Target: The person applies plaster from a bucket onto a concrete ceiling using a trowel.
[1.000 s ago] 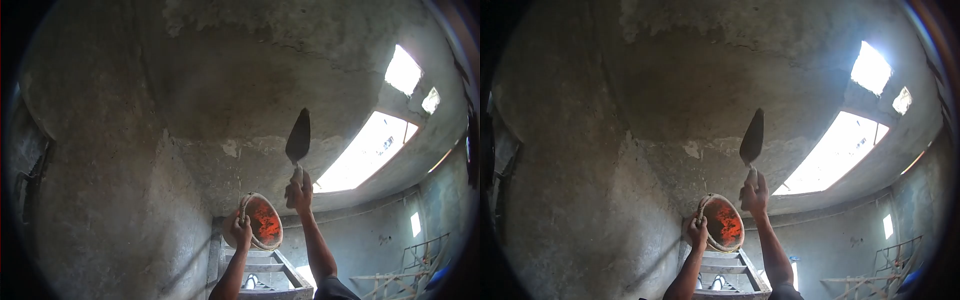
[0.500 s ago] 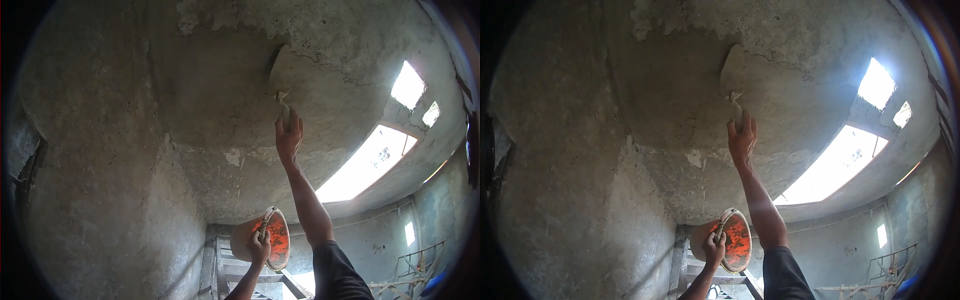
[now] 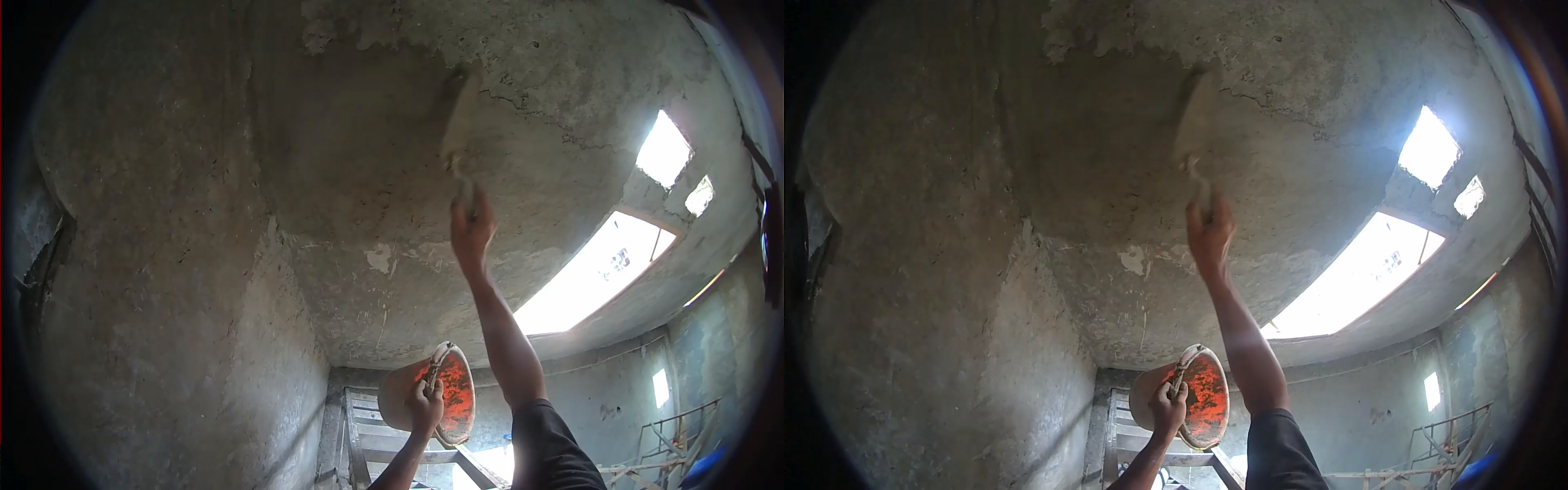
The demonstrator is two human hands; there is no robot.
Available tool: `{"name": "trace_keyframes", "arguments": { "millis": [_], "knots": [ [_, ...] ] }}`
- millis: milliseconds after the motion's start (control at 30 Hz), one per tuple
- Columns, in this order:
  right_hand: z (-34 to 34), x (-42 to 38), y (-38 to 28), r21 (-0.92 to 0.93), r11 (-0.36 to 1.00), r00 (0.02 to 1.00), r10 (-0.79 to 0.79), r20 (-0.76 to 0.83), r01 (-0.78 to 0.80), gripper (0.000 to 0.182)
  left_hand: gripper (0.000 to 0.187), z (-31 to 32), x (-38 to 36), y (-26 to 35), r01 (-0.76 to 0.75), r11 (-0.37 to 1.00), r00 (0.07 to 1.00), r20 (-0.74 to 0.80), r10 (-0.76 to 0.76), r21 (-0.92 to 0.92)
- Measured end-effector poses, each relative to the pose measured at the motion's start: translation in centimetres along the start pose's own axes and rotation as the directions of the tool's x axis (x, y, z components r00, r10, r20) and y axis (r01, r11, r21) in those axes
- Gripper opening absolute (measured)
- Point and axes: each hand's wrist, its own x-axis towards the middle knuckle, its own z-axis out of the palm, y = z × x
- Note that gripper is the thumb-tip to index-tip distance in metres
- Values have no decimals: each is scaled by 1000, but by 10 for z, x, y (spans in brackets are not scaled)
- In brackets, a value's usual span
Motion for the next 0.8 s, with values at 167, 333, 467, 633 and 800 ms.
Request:
{"name": "trace_keyframes", "arguments": {
  "millis": [167,333,467,633,800],
  "knots": [
    [5,37,14,-156,962,958,-246,-144,224,41,32,0,3,0,14,1000,1000,12,-14,4],
    [21,14,17,-191,939,958,-283,52,287,43,34,3,1,-3,34,999,999,32,-33,-10],
    [9,6,5,-202,914,887,-257,384,353,46,34,3,1,-1,-1,1000,1000,12,1,7],
    [15,16,2,-128,940,948,-315,35,317,47,35,4,2,-3,8,1000,1000,27,-9,7],
    [34,30,-1,-209,939,942,-305,-137,274,47,34,6,2,-5,13,1000,999,30,-13,-25]
  ]
}}
